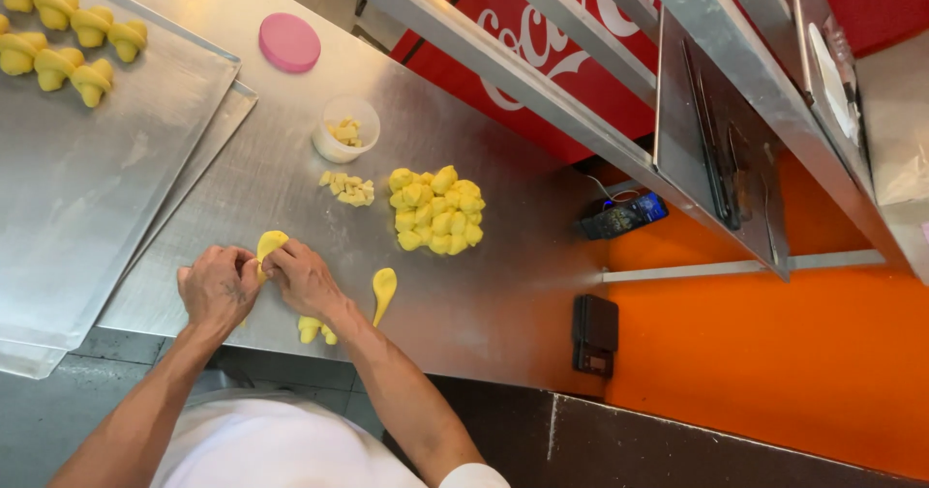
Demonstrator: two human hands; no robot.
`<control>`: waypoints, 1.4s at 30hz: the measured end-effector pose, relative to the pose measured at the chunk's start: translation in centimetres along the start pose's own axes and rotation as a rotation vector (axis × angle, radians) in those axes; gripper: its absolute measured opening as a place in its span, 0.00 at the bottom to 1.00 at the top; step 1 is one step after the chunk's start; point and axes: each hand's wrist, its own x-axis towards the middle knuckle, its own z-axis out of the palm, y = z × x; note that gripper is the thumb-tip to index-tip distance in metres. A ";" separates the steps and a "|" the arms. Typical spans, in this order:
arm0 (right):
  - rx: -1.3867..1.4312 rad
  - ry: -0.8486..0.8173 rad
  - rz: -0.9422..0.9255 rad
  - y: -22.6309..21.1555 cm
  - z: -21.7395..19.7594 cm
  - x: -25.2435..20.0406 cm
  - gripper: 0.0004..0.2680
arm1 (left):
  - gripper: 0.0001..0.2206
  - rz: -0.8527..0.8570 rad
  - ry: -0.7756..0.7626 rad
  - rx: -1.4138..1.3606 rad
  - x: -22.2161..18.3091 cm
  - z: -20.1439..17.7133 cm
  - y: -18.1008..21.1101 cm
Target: Shaping small pieces of yellow dough into crescent shapes on a stainless steel table
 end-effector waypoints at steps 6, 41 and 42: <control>0.471 0.244 0.182 1.5 0.2 -1.3 0.09 | 0.08 0.030 -0.061 -0.306 -0.7 -2.1 -0.7; 0.213 0.740 0.647 -0.7 -8.1 0.5 0.04 | 0.07 0.266 -0.537 -0.648 11.6 -3.5 7.2; 0.222 0.734 0.631 0.1 -8.2 -1.8 0.04 | 0.07 0.261 -0.520 -0.642 10.9 -4.0 6.0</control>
